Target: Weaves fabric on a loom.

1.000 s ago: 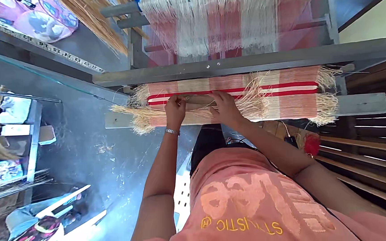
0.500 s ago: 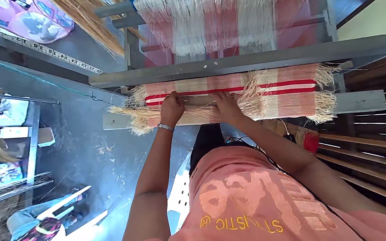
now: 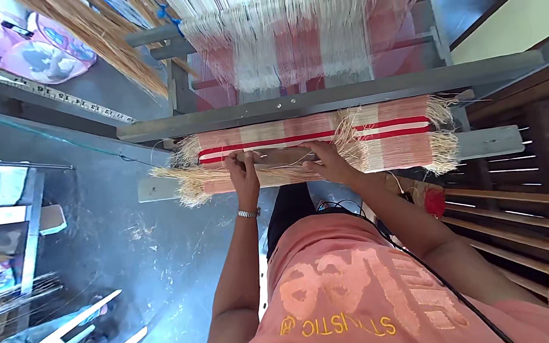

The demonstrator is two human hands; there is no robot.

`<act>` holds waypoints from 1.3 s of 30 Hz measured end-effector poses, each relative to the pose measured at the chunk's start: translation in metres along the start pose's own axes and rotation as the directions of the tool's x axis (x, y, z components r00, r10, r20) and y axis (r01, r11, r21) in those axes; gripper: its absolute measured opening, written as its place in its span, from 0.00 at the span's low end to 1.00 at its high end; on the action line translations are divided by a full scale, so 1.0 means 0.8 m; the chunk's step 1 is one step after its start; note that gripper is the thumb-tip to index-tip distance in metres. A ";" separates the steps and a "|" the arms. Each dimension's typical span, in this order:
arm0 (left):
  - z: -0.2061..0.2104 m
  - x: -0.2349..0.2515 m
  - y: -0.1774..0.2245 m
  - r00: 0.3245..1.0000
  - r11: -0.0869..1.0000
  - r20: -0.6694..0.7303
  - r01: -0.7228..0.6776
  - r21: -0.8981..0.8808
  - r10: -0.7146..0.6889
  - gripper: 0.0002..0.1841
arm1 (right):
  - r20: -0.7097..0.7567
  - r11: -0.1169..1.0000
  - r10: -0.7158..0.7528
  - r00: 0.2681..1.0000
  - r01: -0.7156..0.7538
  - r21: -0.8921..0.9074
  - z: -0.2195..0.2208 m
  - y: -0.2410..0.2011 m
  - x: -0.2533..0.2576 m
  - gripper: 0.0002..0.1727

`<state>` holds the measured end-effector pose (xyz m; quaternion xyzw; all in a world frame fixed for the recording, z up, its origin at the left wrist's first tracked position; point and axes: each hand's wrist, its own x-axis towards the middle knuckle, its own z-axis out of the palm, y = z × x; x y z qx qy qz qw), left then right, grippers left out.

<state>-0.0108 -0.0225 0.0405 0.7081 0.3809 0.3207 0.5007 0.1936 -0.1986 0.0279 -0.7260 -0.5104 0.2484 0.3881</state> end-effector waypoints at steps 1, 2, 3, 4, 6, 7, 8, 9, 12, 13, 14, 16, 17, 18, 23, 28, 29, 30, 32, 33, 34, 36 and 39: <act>0.005 -0.006 0.001 0.999 0.999 -0.031 0.035 0.002 -0.035 0.23 | -0.012 1.000 -0.006 1.000 0.006 -0.016 0.002 0.001 0.000 0.29; 0.006 -0.010 0.002 0.997 0.997 -0.041 0.069 -0.037 -0.070 0.21 | -0.020 1.000 -0.011 1.000 0.011 -0.027 0.005 0.000 -0.002 0.29; 0.003 -0.011 0.004 0.995 0.993 -0.039 0.089 -0.080 -0.092 0.19 | -0.028 0.999 -0.015 0.999 0.014 -0.049 0.008 0.000 -0.006 0.30; -0.005 -0.010 0.009 0.995 0.991 -0.034 0.085 -0.107 -0.089 0.18 | -0.037 0.995 -0.024 0.999 0.020 -0.096 0.010 0.001 -0.010 0.30; -0.042 -0.003 0.026 0.998 0.996 -0.070 -0.008 -0.092 0.002 0.20 | -0.019 0.964 -0.032 0.999 0.026 -0.264 0.009 0.010 -0.022 0.31; -0.068 0.001 0.039 0.987 0.994 -0.136 -0.088 -0.059 0.079 0.19 | 0.006 0.943 -0.033 0.999 0.033 -0.332 0.004 0.016 -0.031 0.30; -0.097 0.004 0.053 0.956 0.982 -0.233 -0.186 -0.017 0.177 0.19 | 0.030 0.924 -0.040 0.999 0.048 -0.379 -0.003 0.021 -0.041 0.29; -0.128 0.006 0.066 0.896 0.957 -0.339 -0.286 0.049 0.285 0.19 | 0.045 0.919 -0.048 0.998 0.062 -0.389 -0.014 0.025 -0.051 0.29; -0.196 0.002 0.115 0.667 0.877 -0.570 -0.390 0.280 0.479 0.22 | -0.088 0.960 -0.037 0.995 0.011 -0.281 -0.060 0.035 -0.074 0.37; -0.205 -0.001 0.128 0.632 0.885 -0.621 -0.363 0.291 0.463 0.22 | -0.189 0.964 -0.001 0.982 -0.049 -0.261 -0.085 0.043 -0.079 0.40; -0.210 -0.002 0.133 0.618 0.903 -0.662 -0.341 0.261 0.425 0.21 | -0.317 0.955 0.047 0.947 -0.135 -0.262 -0.115 0.052 -0.085 0.43; -0.214 0.001 0.119 0.646 0.940 -0.696 -0.313 0.133 0.313 0.14 | -0.624 0.931 0.132 0.770 -0.312 -0.189 -0.179 0.086 -0.093 0.47; -0.212 0.004 0.104 0.677 0.955 -0.694 -0.291 0.052 0.245 0.12 | -0.736 0.921 0.188 0.651 -0.377 -0.098 -0.210 0.105 -0.094 0.52; -0.210 0.008 0.087 0.711 0.966 -0.683 -0.257 -0.031 0.167 0.10 | -0.795 0.911 0.269 0.545 -0.412 0.026 -0.238 0.117 -0.090 0.58; -0.190 0.041 0.018 0.743 0.945 -0.661 -0.129 -0.301 -0.109 0.07 | -0.766 0.837 0.454 0.456 -0.512 0.192 -0.283 0.136 -0.054 0.62; -0.182 0.094 -0.005 0.720 0.942 -0.648 0.025 -0.336 -0.250 0.12 | -0.783 0.858 0.368 0.501 -0.507 0.079 -0.296 0.176 -0.010 0.64; -0.183 0.108 -0.009 0.730 0.937 -0.635 0.021 -0.350 -0.253 0.15 | -0.789 0.860 0.355 0.501 -0.506 0.065 -0.303 0.182 0.005 0.64; -0.185 0.123 -0.013 0.742 0.930 -0.621 0.006 -0.369 -0.251 0.17 | -0.797 0.866 0.339 0.500 -0.496 0.057 -0.310 0.189 0.024 0.64; -0.193 0.155 -0.023 0.754 0.918 -0.609 -0.020 -0.396 -0.246 0.19 | -0.796 0.872 0.331 0.507 -0.487 0.052 -0.327 0.197 0.063 0.63; -0.197 0.173 -0.026 0.744 0.909 -0.617 -0.030 -0.415 -0.257 0.20 | -0.799 0.874 0.327 0.504 -0.483 0.053 -0.336 0.201 0.083 0.63; -0.201 0.190 -0.029 0.733 0.904 -0.623 -0.028 -0.426 -0.272 0.21 | -0.803 0.878 0.319 0.504 -0.475 0.051 -0.345 0.203 0.100 0.62; -0.205 0.225 -0.035 0.686 0.902 -0.667 -0.036 -0.429 -0.290 0.22 | -0.814 0.890 0.293 0.502 -0.454 0.041 -0.363 0.208 0.130 0.62; -0.209 0.271 -0.049 0.650 0.898 -0.691 -0.030 -0.439 -0.315 0.23 | -0.824 0.892 0.276 0.495 -0.451 0.028 -0.383 0.211 0.161 0.61</act>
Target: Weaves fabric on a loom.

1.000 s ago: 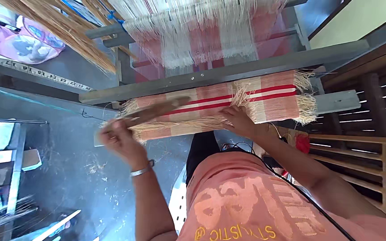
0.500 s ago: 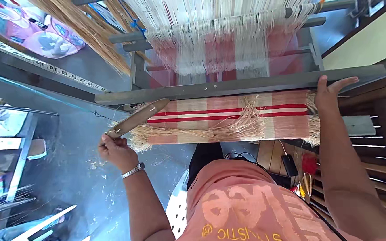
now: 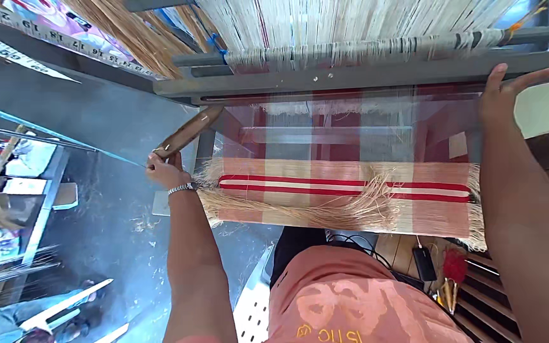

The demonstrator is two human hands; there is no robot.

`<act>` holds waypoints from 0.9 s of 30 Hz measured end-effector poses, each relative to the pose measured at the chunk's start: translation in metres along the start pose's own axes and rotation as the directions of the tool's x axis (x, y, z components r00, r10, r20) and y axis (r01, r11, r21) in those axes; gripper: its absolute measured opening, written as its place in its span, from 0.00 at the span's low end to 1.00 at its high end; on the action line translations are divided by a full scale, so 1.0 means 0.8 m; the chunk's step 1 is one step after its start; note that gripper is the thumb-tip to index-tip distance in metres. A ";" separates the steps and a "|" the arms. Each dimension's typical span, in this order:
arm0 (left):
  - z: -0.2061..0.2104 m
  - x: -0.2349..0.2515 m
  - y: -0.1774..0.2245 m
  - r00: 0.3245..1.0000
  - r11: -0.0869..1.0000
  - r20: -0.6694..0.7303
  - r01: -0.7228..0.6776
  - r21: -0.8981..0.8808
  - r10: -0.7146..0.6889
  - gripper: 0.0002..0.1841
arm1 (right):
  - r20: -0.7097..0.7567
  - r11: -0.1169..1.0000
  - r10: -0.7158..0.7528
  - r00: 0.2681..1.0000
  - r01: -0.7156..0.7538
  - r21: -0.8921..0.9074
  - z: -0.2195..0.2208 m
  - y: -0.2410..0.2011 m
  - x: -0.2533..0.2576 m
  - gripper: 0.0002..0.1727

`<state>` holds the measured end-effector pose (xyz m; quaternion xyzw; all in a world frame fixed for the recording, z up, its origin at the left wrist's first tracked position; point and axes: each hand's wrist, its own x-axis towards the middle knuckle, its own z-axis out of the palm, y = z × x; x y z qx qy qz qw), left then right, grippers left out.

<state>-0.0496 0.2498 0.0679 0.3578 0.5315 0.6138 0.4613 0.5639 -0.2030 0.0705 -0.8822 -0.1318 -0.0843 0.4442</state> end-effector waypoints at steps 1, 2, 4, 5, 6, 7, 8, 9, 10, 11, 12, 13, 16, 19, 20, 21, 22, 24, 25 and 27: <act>0.009 0.010 -0.005 1.000 1.000 -0.019 0.008 -0.005 -0.008 0.23 | -0.006 1.000 -0.007 1.000 0.007 0.004 0.003 -0.002 0.005 0.61; 0.018 0.019 -0.008 0.999 1.000 -0.040 0.013 -0.009 -0.013 0.23 | -0.017 1.000 -0.009 1.000 0.009 0.016 0.005 -0.002 0.008 0.61; 0.035 0.034 -0.016 0.998 1.000 -0.067 0.020 0.004 -0.019 0.24 | -0.052 0.997 -0.009 0.999 0.014 0.078 0.008 0.003 0.006 0.62; 0.042 0.041 -0.020 0.998 1.000 -0.067 0.022 0.014 -0.021 0.25 | -0.056 0.991 -0.015 0.998 0.022 0.134 0.008 0.005 0.004 0.64; 0.048 0.047 -0.025 0.998 1.000 -0.064 0.025 0.019 -0.023 0.25 | -0.057 0.983 -0.014 0.998 0.024 0.183 0.007 0.005 0.001 0.65; 0.053 0.052 -0.029 0.998 0.999 -0.061 0.030 0.020 -0.029 0.25 | -0.059 0.975 -0.006 0.998 0.019 0.222 0.005 0.004 -0.004 0.67; 0.059 0.056 -0.033 0.998 0.999 -0.057 0.037 0.015 -0.036 0.24 | -0.074 0.968 0.000 0.997 0.019 0.251 0.004 0.005 -0.007 0.68; 0.064 0.059 -0.037 0.998 0.999 -0.045 0.049 0.014 -0.048 0.24 | -0.098 0.967 0.002 0.995 0.023 0.254 0.003 0.007 -0.009 0.70; 0.070 0.062 -0.040 0.998 0.998 -0.027 0.060 0.020 -0.059 0.24 | -0.123 0.972 0.002 0.992 0.027 0.235 0.002 0.010 -0.008 0.72; 0.075 0.065 -0.044 0.998 0.997 -0.006 0.069 0.027 -0.069 0.24 | -0.144 0.979 0.007 0.990 0.023 0.204 -0.001 0.014 -0.007 0.75; 0.080 0.066 -0.047 0.997 0.996 0.015 0.077 0.034 -0.077 0.23 | -0.161 0.983 0.021 0.987 0.010 0.185 -0.003 0.019 -0.005 0.78; 0.084 0.066 -0.050 0.996 0.996 0.031 0.085 0.040 -0.086 0.23 | -0.158 0.980 0.053 0.986 -0.021 0.199 -0.006 0.020 -0.005 0.80; 0.099 0.067 -0.065 0.996 0.996 0.029 0.077 0.034 -0.078 0.25 | -0.033 0.959 0.145 0.989 -0.132 0.251 -0.015 0.008 -0.011 0.78; 0.120 0.054 -0.078 0.995 0.996 0.058 0.075 0.038 -0.077 0.29 | 0.067 0.955 0.191 0.979 -0.201 0.218 -0.022 -0.003 -0.015 0.74; 0.128 0.041 -0.078 0.987 0.992 0.115 0.101 0.070 -0.108 0.29 | 0.088 0.952 0.214 0.973 -0.228 0.202 -0.024 0.000 -0.015 0.72; 0.135 0.025 -0.075 0.960 0.980 0.224 0.137 0.141 -0.166 0.27 | 0.104 0.944 0.245 0.964 -0.261 0.202 -0.026 0.004 -0.016 0.70; 0.139 0.010 -0.068 0.892 0.950 0.373 0.160 0.268 -0.255 0.27 | 0.121 0.930 0.276 0.954 -0.296 0.218 -0.028 0.009 -0.017 0.66; 0.145 -0.010 -0.047 0.663 0.812 0.572 0.094 0.576 -0.483 0.33 | 0.169 0.889 0.333 0.928 -0.369 0.273 -0.036 0.015 -0.026 0.54; 0.145 -0.015 -0.041 0.594 0.746 0.595 0.014 0.665 -0.542 0.36 | 0.209 0.863 0.359 0.909 -0.409 0.297 -0.041 0.018 -0.032 0.48; 0.134 -0.018 -0.036 0.571 0.698 0.610 -0.087 0.711 -0.549 0.34 | 0.311 0.812 0.399 0.863 -0.490 0.318 -0.045 0.029 -0.045 0.41</act>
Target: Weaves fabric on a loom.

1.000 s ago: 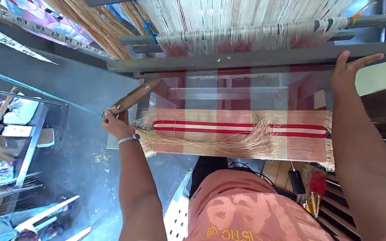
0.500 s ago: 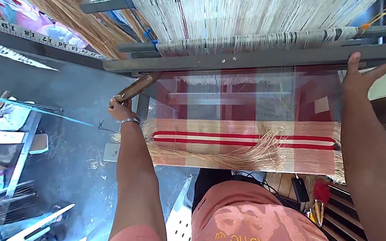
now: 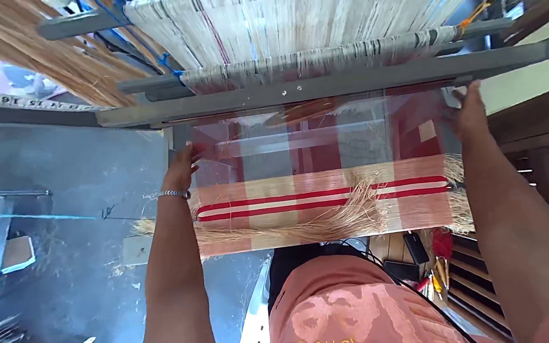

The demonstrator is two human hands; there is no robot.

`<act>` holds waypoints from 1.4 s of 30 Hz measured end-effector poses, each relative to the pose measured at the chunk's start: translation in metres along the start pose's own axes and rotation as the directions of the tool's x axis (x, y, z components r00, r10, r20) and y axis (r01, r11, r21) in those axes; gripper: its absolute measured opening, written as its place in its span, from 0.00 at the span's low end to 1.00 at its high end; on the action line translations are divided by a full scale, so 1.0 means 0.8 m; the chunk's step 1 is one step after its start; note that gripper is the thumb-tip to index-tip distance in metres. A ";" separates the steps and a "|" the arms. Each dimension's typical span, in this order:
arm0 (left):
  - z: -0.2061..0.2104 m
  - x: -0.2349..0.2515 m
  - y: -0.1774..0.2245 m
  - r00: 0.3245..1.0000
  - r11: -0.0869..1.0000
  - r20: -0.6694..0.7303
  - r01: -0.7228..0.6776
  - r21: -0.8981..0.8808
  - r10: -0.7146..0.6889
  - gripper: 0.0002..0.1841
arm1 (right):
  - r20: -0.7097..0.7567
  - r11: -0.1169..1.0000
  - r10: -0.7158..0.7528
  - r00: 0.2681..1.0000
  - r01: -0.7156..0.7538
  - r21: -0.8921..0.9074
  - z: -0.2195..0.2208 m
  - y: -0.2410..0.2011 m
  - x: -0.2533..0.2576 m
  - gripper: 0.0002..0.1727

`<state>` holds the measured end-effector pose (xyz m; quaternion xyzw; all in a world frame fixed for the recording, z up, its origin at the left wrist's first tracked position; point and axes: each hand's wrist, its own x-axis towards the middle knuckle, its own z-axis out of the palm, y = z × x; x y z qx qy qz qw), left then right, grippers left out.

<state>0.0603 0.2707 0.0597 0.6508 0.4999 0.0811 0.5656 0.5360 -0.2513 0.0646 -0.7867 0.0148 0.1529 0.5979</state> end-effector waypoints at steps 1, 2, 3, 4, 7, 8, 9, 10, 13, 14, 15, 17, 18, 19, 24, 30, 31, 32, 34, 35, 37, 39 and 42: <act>-0.003 -0.006 -0.007 1.000 1.000 -0.004 -0.013 0.015 0.013 0.31 | 0.041 0.999 0.032 0.999 -0.033 0.014 -0.002 0.008 0.002 0.39; -0.007 -0.011 -0.017 1.000 0.999 0.002 -0.025 0.028 0.025 0.28 | 0.073 0.997 0.058 0.996 -0.061 0.037 -0.002 0.015 0.006 0.37; -0.009 -0.017 -0.027 0.999 0.998 0.004 -0.033 0.048 0.033 0.25 | 0.093 0.994 0.079 0.993 -0.085 0.066 -0.001 0.021 0.010 0.35; -0.010 -0.024 -0.035 0.999 0.996 -0.008 -0.041 0.079 0.041 0.24 | 0.103 0.991 0.086 0.991 -0.096 0.094 0.001 0.024 0.014 0.33; -0.008 -0.061 -0.047 0.996 0.957 -0.034 -0.066 0.283 0.079 0.28 | 0.071 0.979 0.086 0.994 -0.097 0.179 0.005 0.027 0.024 0.32; -0.008 -0.072 -0.052 0.995 0.939 -0.032 -0.075 0.335 0.091 0.27 | 0.049 0.974 0.095 0.994 -0.103 0.201 0.005 0.026 0.027 0.32; -0.010 -0.079 -0.058 0.993 0.924 -0.021 -0.098 0.369 0.114 0.24 | 0.035 0.969 0.106 0.994 -0.111 0.220 0.003 0.024 0.030 0.32; -0.014 -0.084 -0.065 0.990 0.911 -0.010 -0.125 0.392 0.141 0.21 | 0.023 0.964 0.115 0.993 -0.117 0.240 0.003 0.024 0.035 0.32; -0.023 -0.088 -0.081 0.981 0.894 -0.012 -0.173 0.414 0.195 0.18 | -0.011 0.934 0.159 0.987 -0.147 0.325 0.003 0.019 0.042 0.28; -0.025 -0.088 -0.085 0.979 0.894 -0.021 -0.178 0.412 0.205 0.18 | -0.041 0.926 0.168 0.985 -0.143 0.350 0.002 0.017 0.042 0.27; -0.025 -0.089 -0.087 0.979 0.899 -0.033 -0.172 0.402 0.202 0.18 | -0.082 0.921 0.175 0.981 -0.133 0.367 -0.001 0.014 0.041 0.27; -0.025 -0.089 -0.090 0.980 0.916 -0.056 -0.157 0.368 0.191 0.16 | -0.174 0.922 0.164 0.971 -0.087 0.378 -0.016 0.010 0.031 0.29; -0.025 -0.089 -0.092 0.980 0.925 -0.069 -0.151 0.348 0.186 0.16 | -0.214 0.926 0.145 0.966 -0.057 0.373 -0.029 0.010 0.023 0.30; -0.023 -0.089 -0.093 0.980 0.934 -0.082 -0.145 0.327 0.181 0.16 | -0.251 0.933 0.124 0.960 -0.026 0.359 -0.045 0.012 0.015 0.30; -0.013 -0.094 -0.094 0.979 0.957 -0.110 -0.141 0.255 0.173 0.14 | -0.483 0.956 0.039 0.875 0.108 0.273 -0.135 0.032 -0.028 0.28; -0.015 -0.099 -0.087 0.983 0.955 -0.088 -0.133 0.266 0.162 0.15 | -0.605 0.983 -0.094 0.791 0.168 0.067 -0.199 0.033 -0.095 0.27; -0.016 -0.098 -0.087 0.984 0.952 -0.084 -0.130 0.276 0.158 0.15 | -0.606 0.985 -0.138 0.784 0.171 -0.003 -0.205 0.033 -0.104 0.27; -0.018 -0.097 -0.088 0.984 0.949 -0.078 -0.129 0.287 0.157 0.16 | -0.604 0.980 -0.192 0.773 0.179 -0.083 -0.208 0.034 -0.112 0.28; -0.020 -0.095 -0.090 0.984 0.943 -0.064 -0.142 0.301 0.169 0.16 | -0.586 0.947 -0.314 0.747 0.201 -0.251 -0.207 0.030 -0.128 0.27; -0.021 -0.094 -0.092 0.982 0.939 -0.055 -0.154 0.307 0.179 0.16 | -0.569 0.915 -0.378 0.730 0.201 -0.351 -0.203 0.025 -0.136 0.27; -0.020 -0.093 -0.094 0.981 0.934 -0.042 -0.169 0.314 0.192 0.15 | -0.491 0.824 -0.468 0.735 0.161 -0.544 -0.185 0.009 -0.157 0.29; -0.019 -0.094 -0.094 0.978 0.927 -0.035 -0.181 0.328 0.204 0.15 | -0.334 0.714 -0.482 0.810 0.142 -0.685 -0.158 -0.008 -0.173 0.30; -0.014 -0.098 -0.090 0.975 0.924 -0.047 -0.189 0.333 0.216 0.14 | -0.062 0.558 -0.467 0.882 0.240 -0.794 -0.113 -0.001 -0.163 0.24</act>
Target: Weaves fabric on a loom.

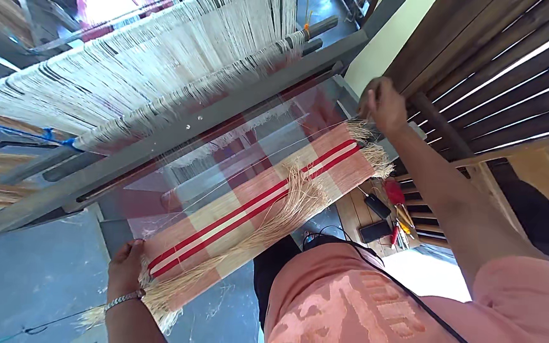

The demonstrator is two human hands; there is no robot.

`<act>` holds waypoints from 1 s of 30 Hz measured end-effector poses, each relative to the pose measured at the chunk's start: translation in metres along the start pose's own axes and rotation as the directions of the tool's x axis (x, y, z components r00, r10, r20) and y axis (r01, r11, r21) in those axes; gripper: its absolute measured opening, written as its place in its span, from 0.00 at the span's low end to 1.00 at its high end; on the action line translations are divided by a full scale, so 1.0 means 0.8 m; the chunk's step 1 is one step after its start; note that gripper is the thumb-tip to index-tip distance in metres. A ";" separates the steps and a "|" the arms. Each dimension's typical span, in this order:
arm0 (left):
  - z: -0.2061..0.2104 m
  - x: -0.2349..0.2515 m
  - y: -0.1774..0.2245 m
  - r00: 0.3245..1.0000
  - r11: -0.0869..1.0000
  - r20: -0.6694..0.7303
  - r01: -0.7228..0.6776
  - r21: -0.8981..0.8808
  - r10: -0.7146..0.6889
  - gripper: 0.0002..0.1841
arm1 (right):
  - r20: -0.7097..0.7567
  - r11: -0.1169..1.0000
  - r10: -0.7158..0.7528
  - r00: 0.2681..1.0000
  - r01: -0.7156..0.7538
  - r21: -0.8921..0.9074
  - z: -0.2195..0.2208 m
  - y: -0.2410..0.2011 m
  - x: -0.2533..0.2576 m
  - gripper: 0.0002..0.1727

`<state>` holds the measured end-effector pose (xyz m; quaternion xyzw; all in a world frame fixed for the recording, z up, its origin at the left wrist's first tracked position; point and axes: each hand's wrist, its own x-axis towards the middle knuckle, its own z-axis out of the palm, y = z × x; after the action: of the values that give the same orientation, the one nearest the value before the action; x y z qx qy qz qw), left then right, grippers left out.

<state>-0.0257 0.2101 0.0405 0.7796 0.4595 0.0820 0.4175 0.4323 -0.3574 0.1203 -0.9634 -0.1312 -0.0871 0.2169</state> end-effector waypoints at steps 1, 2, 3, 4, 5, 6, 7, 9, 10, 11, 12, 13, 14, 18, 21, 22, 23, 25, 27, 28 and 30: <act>0.001 -0.001 0.001 1.000 1.000 -0.007 0.000 0.004 0.000 0.14 | 0.063 0.997 -0.062 0.996 0.065 -0.046 0.020 0.000 0.003 0.23; 0.002 -0.002 0.002 1.000 1.000 -0.016 0.002 0.008 -0.002 0.15 | 0.123 0.989 -0.109 0.986 0.120 -0.087 0.040 0.005 0.006 0.24; 0.003 -0.003 0.002 0.999 1.000 -0.037 0.006 0.026 -0.005 0.16 | 0.170 0.979 -0.138 0.976 0.160 -0.123 0.056 0.013 0.009 0.24; 0.004 -0.005 0.003 0.998 0.998 -0.068 0.010 0.065 -0.005 0.17 | 0.199 0.972 -0.147 0.969 0.179 -0.150 0.065 0.020 0.012 0.24; 0.004 -0.007 0.004 0.994 0.992 -0.106 0.014 0.129 0.000 0.20 | 0.219 0.973 -0.124 0.968 0.162 -0.167 0.067 0.027 0.017 0.24; 0.003 -0.012 0.006 0.991 0.979 -0.136 0.022 0.205 0.006 0.24 | 0.220 0.977 -0.083 0.972 0.124 -0.176 0.061 0.032 0.023 0.25; 0.003 -0.021 0.012 0.985 0.962 -0.169 0.021 0.272 0.027 0.31 | 0.180 0.978 -0.054 0.982 0.088 -0.187 0.048 0.036 0.031 0.25; 0.017 -0.048 0.036 0.955 0.933 -0.267 -0.028 0.360 0.132 0.38 | 0.026 0.982 -0.040 0.999 0.045 -0.186 0.002 0.030 0.041 0.27; 0.030 -0.066 0.054 0.932 0.922 -0.298 -0.086 0.377 0.209 0.39 | -0.047 0.985 -0.051 0.998 0.042 -0.168 -0.029 0.014 0.042 0.28; 0.045 -0.088 0.073 0.907 0.913 -0.305 -0.169 0.371 0.291 0.38 | -0.121 0.987 -0.086 0.989 0.069 -0.145 -0.059 -0.004 0.039 0.29; 0.063 -0.111 0.093 0.881 0.901 -0.289 -0.271 0.339 0.374 0.36 | -0.198 0.986 -0.149 0.969 0.130 -0.109 -0.085 -0.026 0.033 0.30; 0.086 -0.133 0.110 0.862 0.887 -0.260 -0.362 0.287 0.436 0.35 | -0.287 0.971 -0.236 0.928 0.233 -0.045 -0.103 -0.051 0.025 0.30; 0.113 -0.153 0.124 0.841 0.870 -0.239 -0.436 0.231 0.485 0.34 | -0.386 0.927 -0.327 0.862 0.372 0.045 -0.112 -0.080 0.015 0.29; 0.210 -0.210 0.183 0.712 0.747 -0.258 -0.662 0.061 0.653 0.44 | -0.479 0.550 -0.444 0.757 0.652 0.521 -0.079 -0.228 -0.065 0.19; 0.237 -0.217 0.194 0.647 0.725 -0.412 -0.687 0.050 0.641 0.44 | -0.229 0.286 -0.615 0.755 0.484 0.827 -0.016 -0.307 -0.123 0.10; 0.236 -0.213 0.185 0.649 0.740 -0.444 -0.671 0.049 0.618 0.39 | -0.170 0.230 -0.695 0.698 0.440 0.868 0.004 -0.326 -0.124 0.09; 0.231 -0.208 0.170 0.663 0.763 -0.454 -0.643 0.064 0.596 0.35 | -0.125 0.211 -0.764 0.633 0.428 0.879 0.023 -0.342 -0.114 0.12; 0.208 -0.200 0.132 0.704 0.808 -0.417 -0.567 0.158 0.575 0.31 | -0.073 0.286 -0.819 0.568 0.516 0.807 0.054 -0.370 -0.064 0.23; 0.185 -0.194 0.090 0.752 0.823 -0.338 -0.488 0.291 0.565 0.28 | 0.056 0.529 -0.794 0.605 0.642 0.555 0.084 -0.387 0.005 0.29; 0.178 -0.192 0.071 0.774 0.819 -0.300 -0.452 0.354 0.557 0.27 | 0.171 0.655 -0.743 0.648 0.647 0.391 0.104 -0.389 0.037 0.35; 0.169 -0.185 0.035 0.800 0.794 -0.243 -0.408 0.451 0.549 0.26 | 0.311 0.789 -0.612 0.727 0.591 0.170 0.149 -0.382 0.073 0.43</act>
<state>-0.0221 0.0097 0.0123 0.9075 0.3187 0.2390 0.1330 0.4125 -0.0257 0.1483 -0.8615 -0.4749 0.0238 0.1783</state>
